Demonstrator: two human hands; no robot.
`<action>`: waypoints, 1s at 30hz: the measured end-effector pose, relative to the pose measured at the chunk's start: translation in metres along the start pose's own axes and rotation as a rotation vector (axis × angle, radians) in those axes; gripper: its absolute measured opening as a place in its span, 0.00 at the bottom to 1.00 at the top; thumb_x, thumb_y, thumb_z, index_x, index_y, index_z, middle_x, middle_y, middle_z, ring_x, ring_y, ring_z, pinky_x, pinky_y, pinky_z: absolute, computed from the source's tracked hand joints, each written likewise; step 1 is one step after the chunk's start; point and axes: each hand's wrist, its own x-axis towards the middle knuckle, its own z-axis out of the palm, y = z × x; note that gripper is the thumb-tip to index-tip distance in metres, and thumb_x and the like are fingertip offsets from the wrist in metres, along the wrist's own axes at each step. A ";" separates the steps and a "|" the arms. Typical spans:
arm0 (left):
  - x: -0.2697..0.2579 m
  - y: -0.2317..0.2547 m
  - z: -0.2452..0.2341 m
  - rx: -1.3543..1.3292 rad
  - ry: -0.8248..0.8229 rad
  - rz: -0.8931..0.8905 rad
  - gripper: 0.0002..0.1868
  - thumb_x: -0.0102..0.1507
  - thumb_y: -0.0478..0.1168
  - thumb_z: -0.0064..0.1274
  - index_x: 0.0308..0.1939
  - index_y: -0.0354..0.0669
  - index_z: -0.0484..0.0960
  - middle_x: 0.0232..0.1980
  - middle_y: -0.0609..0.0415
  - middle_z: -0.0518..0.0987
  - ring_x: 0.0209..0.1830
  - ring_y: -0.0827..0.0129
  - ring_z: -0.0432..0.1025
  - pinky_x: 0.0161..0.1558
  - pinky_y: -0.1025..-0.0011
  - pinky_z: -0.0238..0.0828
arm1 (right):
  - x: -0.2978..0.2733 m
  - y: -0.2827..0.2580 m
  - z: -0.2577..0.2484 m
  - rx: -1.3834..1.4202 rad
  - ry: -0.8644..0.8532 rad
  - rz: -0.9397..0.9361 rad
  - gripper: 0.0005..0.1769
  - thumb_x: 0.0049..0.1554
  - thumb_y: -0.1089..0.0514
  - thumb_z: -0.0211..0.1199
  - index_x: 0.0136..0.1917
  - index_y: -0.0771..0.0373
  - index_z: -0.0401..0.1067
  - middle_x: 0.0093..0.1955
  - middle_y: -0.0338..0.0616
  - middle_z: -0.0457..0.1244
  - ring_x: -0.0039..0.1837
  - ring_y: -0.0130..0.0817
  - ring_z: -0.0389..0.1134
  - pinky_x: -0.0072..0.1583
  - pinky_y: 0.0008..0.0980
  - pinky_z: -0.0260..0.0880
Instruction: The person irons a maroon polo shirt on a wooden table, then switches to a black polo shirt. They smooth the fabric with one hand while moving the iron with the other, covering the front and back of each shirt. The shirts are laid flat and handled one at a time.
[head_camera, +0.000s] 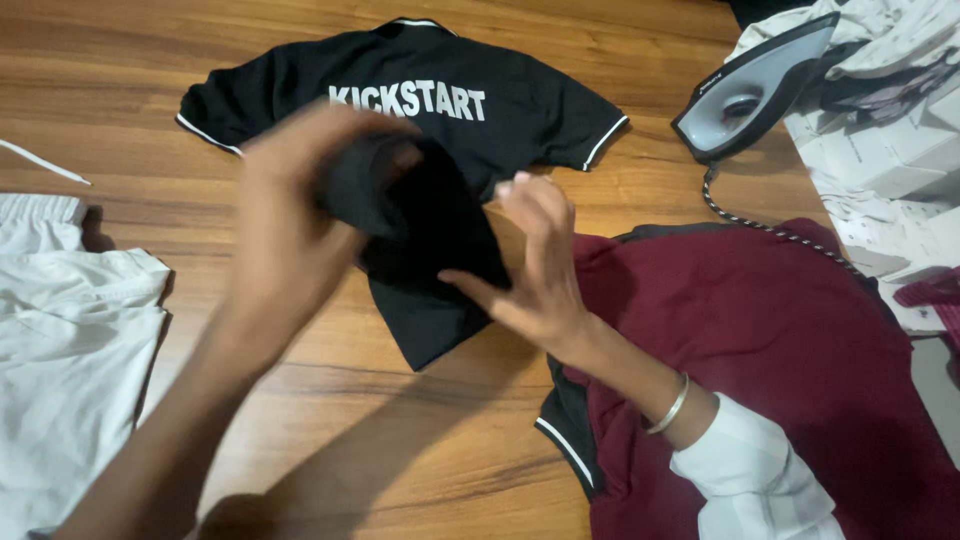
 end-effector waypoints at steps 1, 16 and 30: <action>0.000 -0.003 -0.006 -0.067 0.049 -0.040 0.09 0.68 0.28 0.56 0.51 0.38 0.82 0.47 0.53 0.82 0.49 0.66 0.78 0.53 0.71 0.73 | -0.004 0.007 0.003 -0.002 -0.083 0.107 0.52 0.46 0.52 0.81 0.72 0.69 0.54 0.68 0.59 0.54 0.65 0.62 0.60 0.68 0.56 0.61; -0.082 -0.104 -0.097 -0.025 -0.022 -0.324 0.11 0.76 0.40 0.53 0.58 0.37 0.80 0.53 0.50 0.83 0.52 0.66 0.77 0.58 0.69 0.75 | 0.044 0.094 -0.127 -0.273 0.028 0.194 0.27 0.49 0.79 0.52 0.61 0.70 0.75 0.58 0.55 0.68 0.63 0.45 0.68 0.66 0.44 0.65; -0.190 -0.109 -0.126 -0.800 -1.317 -0.581 0.21 0.71 0.46 0.55 0.62 0.36 0.83 0.53 0.41 0.86 0.53 0.55 0.81 0.56 0.58 0.80 | -0.095 0.108 -0.273 0.543 -1.361 0.636 0.26 0.55 0.54 0.70 0.67 0.54 0.81 0.58 0.38 0.73 0.61 0.33 0.73 0.61 0.38 0.72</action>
